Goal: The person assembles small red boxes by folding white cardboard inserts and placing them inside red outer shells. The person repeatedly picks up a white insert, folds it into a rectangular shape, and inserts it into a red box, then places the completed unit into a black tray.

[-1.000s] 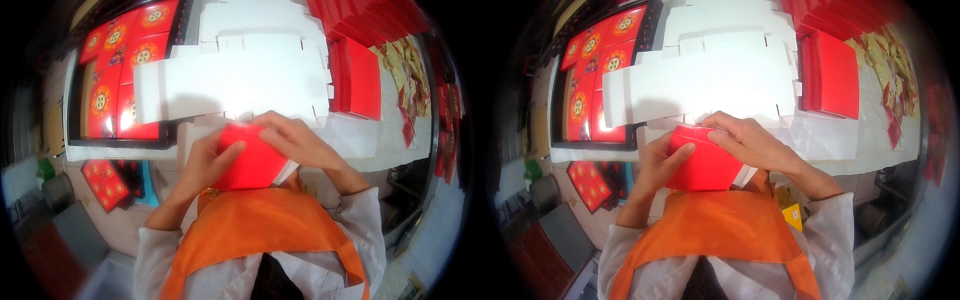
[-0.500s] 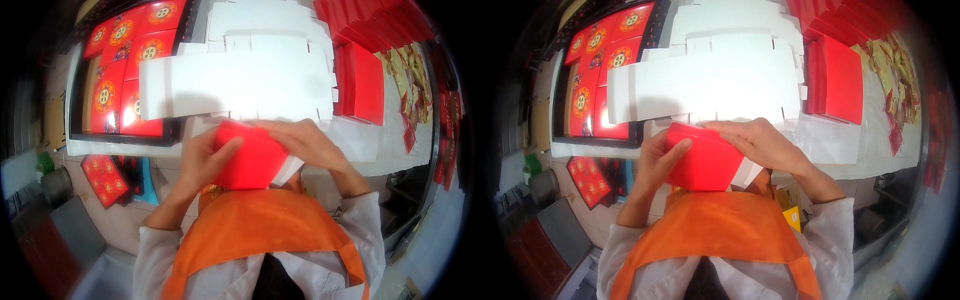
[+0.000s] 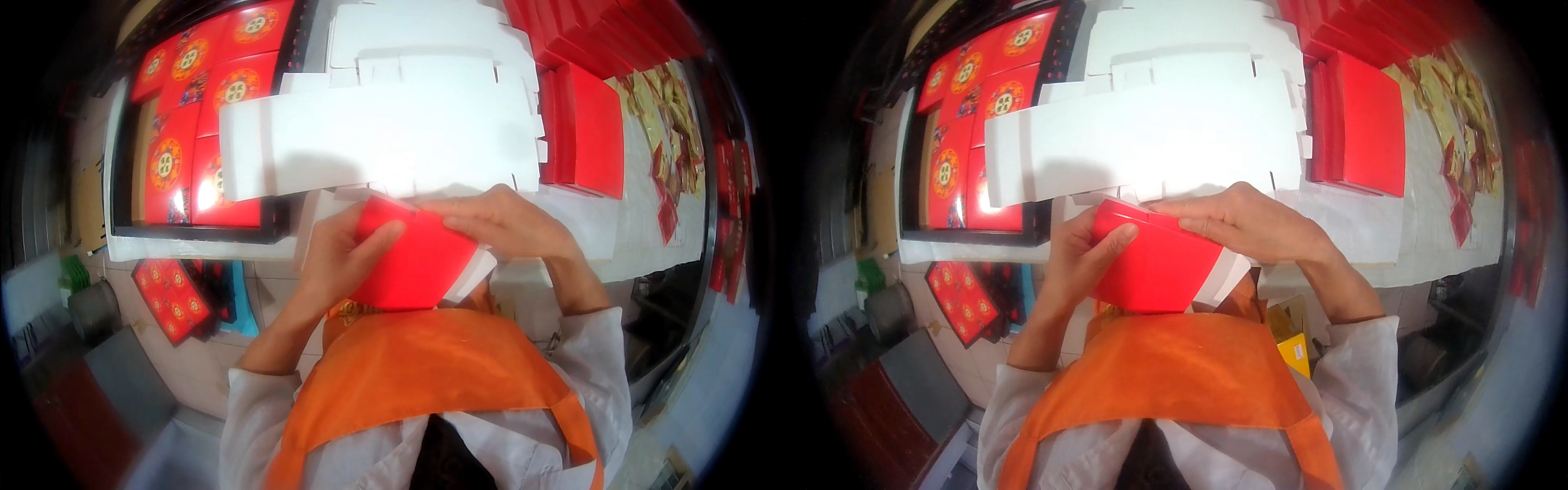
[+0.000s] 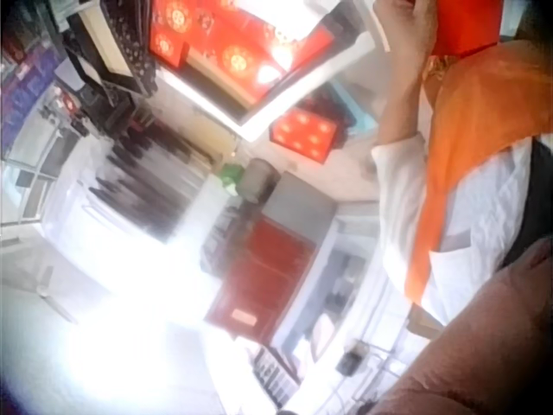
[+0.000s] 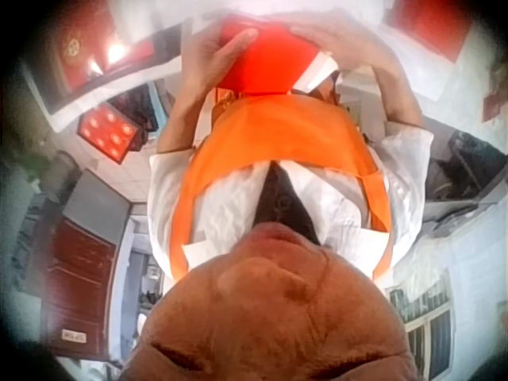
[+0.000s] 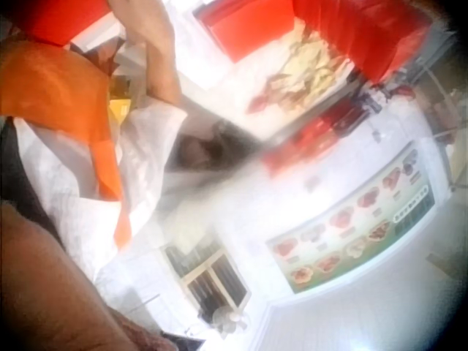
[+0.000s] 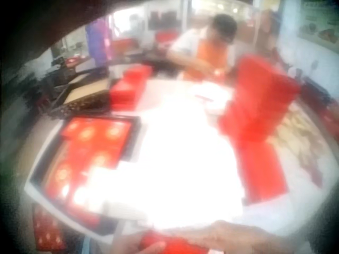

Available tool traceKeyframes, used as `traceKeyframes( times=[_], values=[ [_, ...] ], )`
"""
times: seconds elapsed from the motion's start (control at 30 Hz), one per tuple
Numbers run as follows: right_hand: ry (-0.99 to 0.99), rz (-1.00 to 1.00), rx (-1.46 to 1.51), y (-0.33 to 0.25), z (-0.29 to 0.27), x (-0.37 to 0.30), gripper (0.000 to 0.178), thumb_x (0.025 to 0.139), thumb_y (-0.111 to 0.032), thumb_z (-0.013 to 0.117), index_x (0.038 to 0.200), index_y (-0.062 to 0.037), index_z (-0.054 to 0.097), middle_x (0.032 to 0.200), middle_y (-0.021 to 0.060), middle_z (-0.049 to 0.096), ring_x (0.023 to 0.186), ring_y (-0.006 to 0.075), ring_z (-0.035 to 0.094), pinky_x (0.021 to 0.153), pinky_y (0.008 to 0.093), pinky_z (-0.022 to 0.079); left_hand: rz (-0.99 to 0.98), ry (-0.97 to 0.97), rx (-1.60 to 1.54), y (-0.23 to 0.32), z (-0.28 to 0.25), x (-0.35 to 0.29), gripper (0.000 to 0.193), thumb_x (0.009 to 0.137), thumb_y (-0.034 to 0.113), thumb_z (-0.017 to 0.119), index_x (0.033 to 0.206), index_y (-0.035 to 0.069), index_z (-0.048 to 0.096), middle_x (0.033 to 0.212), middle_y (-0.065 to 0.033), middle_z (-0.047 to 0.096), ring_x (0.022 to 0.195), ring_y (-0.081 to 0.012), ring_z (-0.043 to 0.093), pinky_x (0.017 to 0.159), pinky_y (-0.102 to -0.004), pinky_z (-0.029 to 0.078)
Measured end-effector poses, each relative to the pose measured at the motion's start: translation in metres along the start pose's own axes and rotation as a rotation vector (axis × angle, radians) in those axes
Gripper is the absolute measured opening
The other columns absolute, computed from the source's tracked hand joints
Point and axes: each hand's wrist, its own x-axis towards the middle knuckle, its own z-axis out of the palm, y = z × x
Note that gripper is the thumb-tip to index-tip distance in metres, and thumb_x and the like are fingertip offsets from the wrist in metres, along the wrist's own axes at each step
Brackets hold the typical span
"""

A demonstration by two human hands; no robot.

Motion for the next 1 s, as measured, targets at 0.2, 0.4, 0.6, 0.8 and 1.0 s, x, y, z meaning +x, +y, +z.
traceKeyframes(
  times=[0.2, 0.4, 0.6, 0.8, 1.0],
  values=[
    [0.002, -0.011, -0.022, 0.004, 0.0, -0.001, 0.036, 0.089, -0.022, 0.041, 0.124, -0.02, 0.049, 0.103, 0.0114, 0.062, 0.081, 0.0272, 0.062, 0.075, 0.0327, 0.047, 0.014, 0.019, 0.031, -0.002, 0.002, 0.001, 0.019, 0.083, 0.016, 0.06, 0.094, 0.0, 0.061, 0.08, -0.0032, 0.062, 0.073, -0.0072, 0.055, 0.065, -0.0216, 0.046],
    [0.055, -0.067, 0.063, 0.017, 0.009, -0.004, 0.036, 0.089, -0.021, 0.041, 0.124, -0.0197, 0.048, 0.101, 0.0125, 0.062, 0.081, 0.0272, 0.062, 0.076, 0.0325, 0.047, 0.026, 0.037, 0.008, -0.001, 0.007, 0.003, 0.02, 0.082, 0.015, 0.059, 0.097, 0.001, 0.061, 0.08, -0.006, 0.064, 0.073, -0.0089, 0.057, 0.065, -0.0234, 0.047],
    [0.109, -0.124, 0.187, 0.025, 0.019, -0.009, 0.036, 0.09, -0.024, 0.04, 0.125, -0.018, 0.048, 0.104, 0.0116, 0.062, 0.087, 0.0256, 0.062, 0.079, 0.0323, 0.047, 0.061, 0.013, 0.029, 0.003, 0.009, 0.004, 0.018, 0.083, 0.014, 0.059, 0.095, 0.001, 0.061, 0.083, -0.0049, 0.063, 0.075, -0.0081, 0.056, 0.067, -0.0222, 0.046],
    [0.103, -0.119, 0.141, 0.018, 0.019, -0.017, 0.037, 0.09, -0.021, 0.04, 0.127, -0.0164, 0.045, 0.108, 0.0135, 0.059, 0.091, 0.0278, 0.06, 0.081, 0.0325, 0.046, 0.039, 0.018, -0.041, 0.002, 0.008, 0.003, 0.017, 0.083, 0.014, 0.059, 0.093, 0.0, 0.061, 0.082, -0.0032, 0.062, 0.075, -0.0074, 0.055, 0.067, -0.0216, 0.045],
    [0.122, -0.105, 0.05, 0.016, 0.026, -0.019, 0.038, 0.089, -0.015, 0.041, 0.127, -0.0138, 0.043, 0.114, 0.0146, 0.055, 0.095, 0.0307, 0.058, 0.084, 0.0324, 0.045, 0.027, 0.013, 0.006, -0.004, 0.008, 0.003, 0.014, 0.082, 0.013, 0.059, 0.09, 0.001, 0.061, 0.078, -0.0036, 0.062, 0.071, -0.0078, 0.055, 0.064, -0.0221, 0.046]
  ],
)
